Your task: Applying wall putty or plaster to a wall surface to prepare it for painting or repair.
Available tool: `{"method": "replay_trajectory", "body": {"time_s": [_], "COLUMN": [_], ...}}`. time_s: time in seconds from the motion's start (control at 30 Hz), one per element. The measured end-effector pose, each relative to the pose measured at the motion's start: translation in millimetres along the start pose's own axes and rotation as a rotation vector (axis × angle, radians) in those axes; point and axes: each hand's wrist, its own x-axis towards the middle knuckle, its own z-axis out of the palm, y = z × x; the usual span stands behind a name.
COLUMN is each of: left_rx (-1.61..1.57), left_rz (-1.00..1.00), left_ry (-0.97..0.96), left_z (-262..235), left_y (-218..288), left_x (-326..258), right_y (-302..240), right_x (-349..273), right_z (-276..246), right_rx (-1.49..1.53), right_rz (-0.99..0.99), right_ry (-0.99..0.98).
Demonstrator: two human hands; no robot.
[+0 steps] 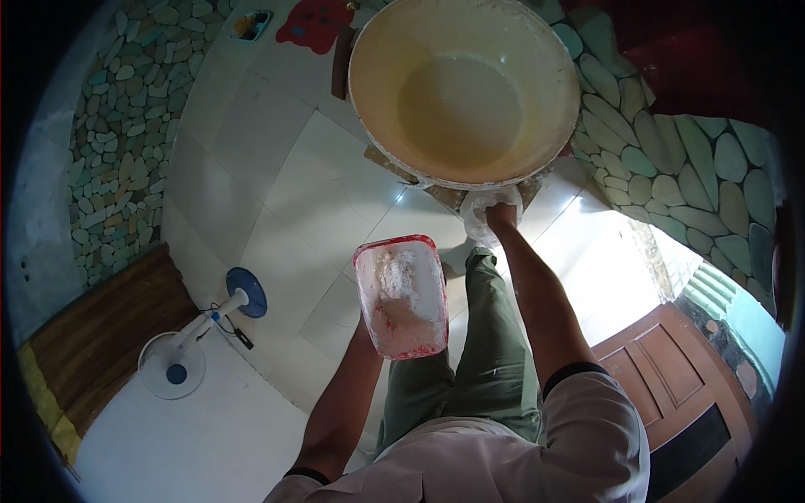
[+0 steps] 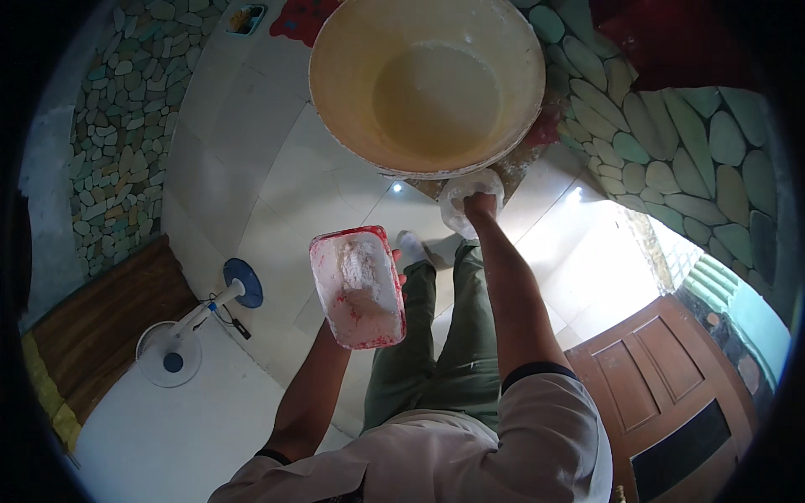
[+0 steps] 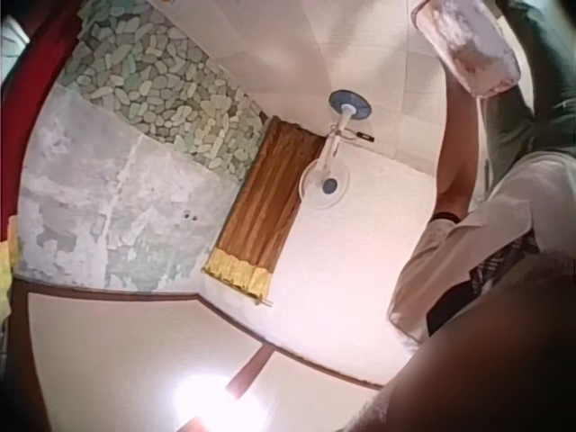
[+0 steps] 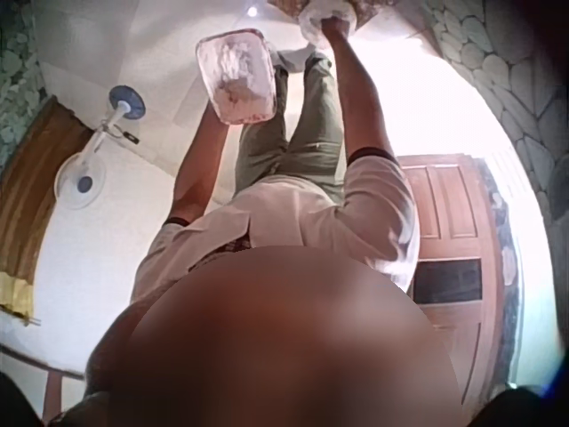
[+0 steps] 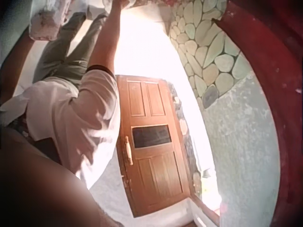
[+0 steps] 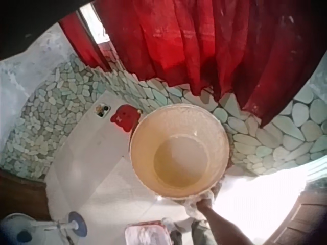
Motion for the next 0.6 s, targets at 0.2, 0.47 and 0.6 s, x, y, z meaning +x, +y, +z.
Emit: {"method": "replay_trajectory", "body": {"time_s": [0.2, 0.47, 0.6], "left_rx": [-0.009, -0.004, -0.064], "left_rz": [0.011, 0.037, -0.064], "left_ry": [-0.029, -0.044, 0.03], "left_z": [-41.8, -32.3, -52.2], "left_y": [-12.0, -45.9, -51.2], "left_x": [16.5, 55.9, 90.4], "right_y": [-12.8, 10.5, -21.0], "right_x": [-24.4, -66.3, -118.9], "right_z": [-5.6, -54.0, -138.9], "right_rx": [0.317, 0.834, 0.749], "right_rz": [0.034, 0.149, 0.028], "right_ry": [0.119, -0.141, -0.191]}}
